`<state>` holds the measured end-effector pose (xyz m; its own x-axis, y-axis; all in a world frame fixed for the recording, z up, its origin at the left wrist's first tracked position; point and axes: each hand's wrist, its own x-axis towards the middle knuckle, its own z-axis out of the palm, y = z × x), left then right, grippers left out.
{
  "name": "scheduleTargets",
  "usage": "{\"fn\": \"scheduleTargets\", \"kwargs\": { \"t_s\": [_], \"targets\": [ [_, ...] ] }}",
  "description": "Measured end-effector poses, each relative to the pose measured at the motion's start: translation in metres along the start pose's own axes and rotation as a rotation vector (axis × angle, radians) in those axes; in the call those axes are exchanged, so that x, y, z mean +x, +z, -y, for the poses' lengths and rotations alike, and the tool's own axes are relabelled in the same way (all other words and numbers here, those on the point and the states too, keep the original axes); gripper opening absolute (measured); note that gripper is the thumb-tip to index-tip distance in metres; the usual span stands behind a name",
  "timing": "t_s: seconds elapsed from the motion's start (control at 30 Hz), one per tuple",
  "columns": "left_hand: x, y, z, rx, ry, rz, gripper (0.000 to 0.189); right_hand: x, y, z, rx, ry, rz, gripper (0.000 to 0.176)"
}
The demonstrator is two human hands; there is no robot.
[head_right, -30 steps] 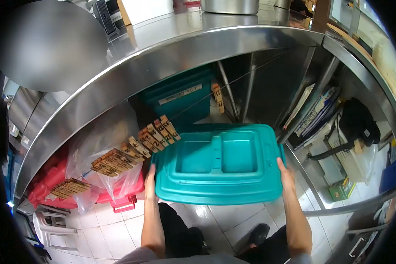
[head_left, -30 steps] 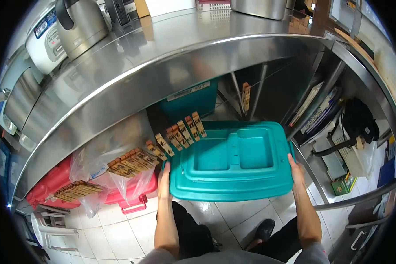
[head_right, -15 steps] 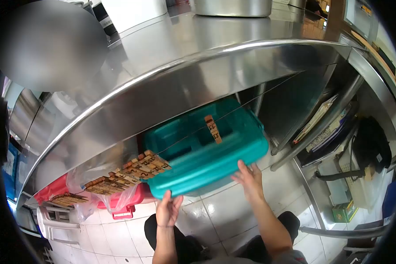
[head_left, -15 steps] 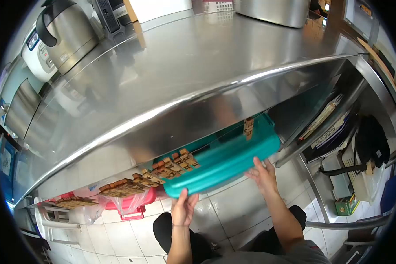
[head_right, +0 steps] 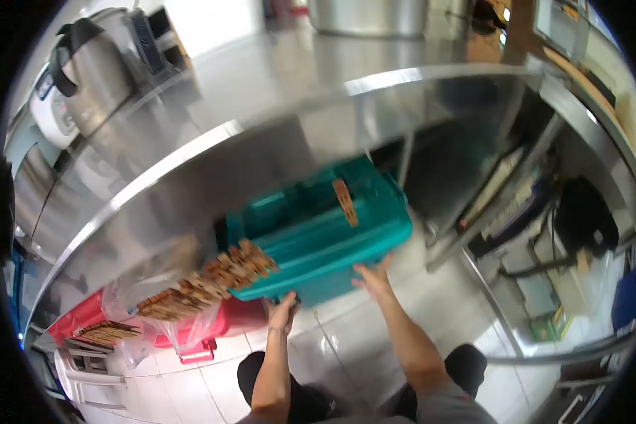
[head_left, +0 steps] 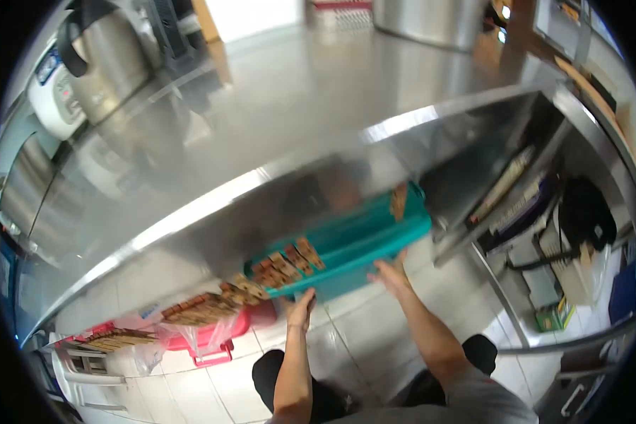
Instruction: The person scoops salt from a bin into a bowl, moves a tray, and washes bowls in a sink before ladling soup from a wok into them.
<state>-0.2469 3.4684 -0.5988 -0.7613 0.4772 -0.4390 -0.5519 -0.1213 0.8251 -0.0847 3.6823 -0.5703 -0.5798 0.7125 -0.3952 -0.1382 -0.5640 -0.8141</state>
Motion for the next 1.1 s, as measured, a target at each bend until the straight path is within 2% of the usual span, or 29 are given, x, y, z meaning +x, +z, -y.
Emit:
{"fn": "scheduleTargets", "kwargs": {
  "t_s": [0.07,0.17,0.23,0.3,0.37,0.43,0.47,0.5,0.53,0.57,0.6,0.67,0.73,0.77,0.8,0.83,0.87,0.93,1.07,1.1],
  "targets": [
    [0.006,0.009,0.005,-0.015,-0.094,-0.027,0.099,0.017,-0.007,0.011,0.007,-0.015,0.023,0.109],
    [0.043,0.004,0.039,0.008,0.042,-0.039,0.099,0.034,-0.004,0.031,-0.386,-0.018,-0.089,0.092],
    [0.047,0.005,0.019,-0.042,0.096,-0.044,0.093,0.028,-0.003,0.046,-0.826,-0.103,-0.023,0.067],
    [0.063,-0.009,0.016,0.025,0.151,0.056,0.079,-0.024,0.003,0.061,-0.665,-0.345,0.08,0.054],
    [0.06,-0.015,0.009,0.101,0.007,0.018,0.076,-0.129,0.013,0.13,-0.686,-0.59,0.179,0.052],
    [0.073,-0.05,0.034,0.27,-0.181,0.074,0.057,-0.227,0.002,0.211,-0.85,-0.822,0.071,0.048],
    [0.057,-0.044,0.042,0.286,-0.171,0.126,0.055,-0.277,-0.006,0.246,-0.821,-0.978,-0.06,0.041],
    [0.024,-0.035,0.049,0.298,-0.163,0.168,0.053,-0.317,-0.021,0.27,-0.604,-1.16,-0.152,0.034],
    [-0.001,-0.021,0.056,0.384,-0.257,0.246,0.051,-0.363,-0.03,0.292,-0.357,-1.337,-0.187,0.031],
    [-0.023,-0.005,0.061,0.471,-0.348,0.319,0.049,-0.404,-0.031,0.306,-0.223,-1.559,-0.391,0.036],
    [-0.038,0.016,0.069,0.554,-0.335,0.441,0.047,-0.44,-0.049,0.313,-0.308,-1.75,-0.757,0.037],
    [-0.064,0.072,0.072,0.673,-0.271,0.717,0.042,-0.495,-0.086,0.324,-0.223,-1.899,-1.112,0.039],
    [-0.097,0.138,0.057,0.691,-0.149,0.972,0.039,-0.528,-0.123,0.337,-0.055,-1.48,-1.055,0.046],
    [-0.113,0.168,0.043,0.671,-0.074,1.068,0.039,-0.531,-0.131,0.348,-0.046,-1.233,-1.06,0.06],
    [-0.126,0.197,0.029,0.628,-0.025,1.15,0.038,-0.531,-0.124,0.355,-0.07,-1.07,-0.938,0.072],
    [-0.142,0.229,0.014,0.577,0.023,1.228,0.037,-0.533,-0.121,0.365,-0.081,-0.956,-0.761,0.066],
    [-0.164,0.257,-0.01,0.545,0.071,1.318,0.041,-0.531,-0.116,0.377,0.022,-0.912,-0.621,0.05],
    [-0.208,0.299,-0.068,0.448,0.113,1.464,0.044,-0.534,-0.122,0.392,0.141,-0.921,-0.604,0.041],
    [-0.27,0.357,-0.145,0.217,0.098,1.538,0.049,-0.548,-0.1,0.372,0.067,-0.977,-0.577,0.042],
    [-0.28,0.37,-0.157,0.109,0.015,1.581,0.053,-0.555,-0.094,0.361,0.058,-0.992,-0.564,0.044]
  ]
}}
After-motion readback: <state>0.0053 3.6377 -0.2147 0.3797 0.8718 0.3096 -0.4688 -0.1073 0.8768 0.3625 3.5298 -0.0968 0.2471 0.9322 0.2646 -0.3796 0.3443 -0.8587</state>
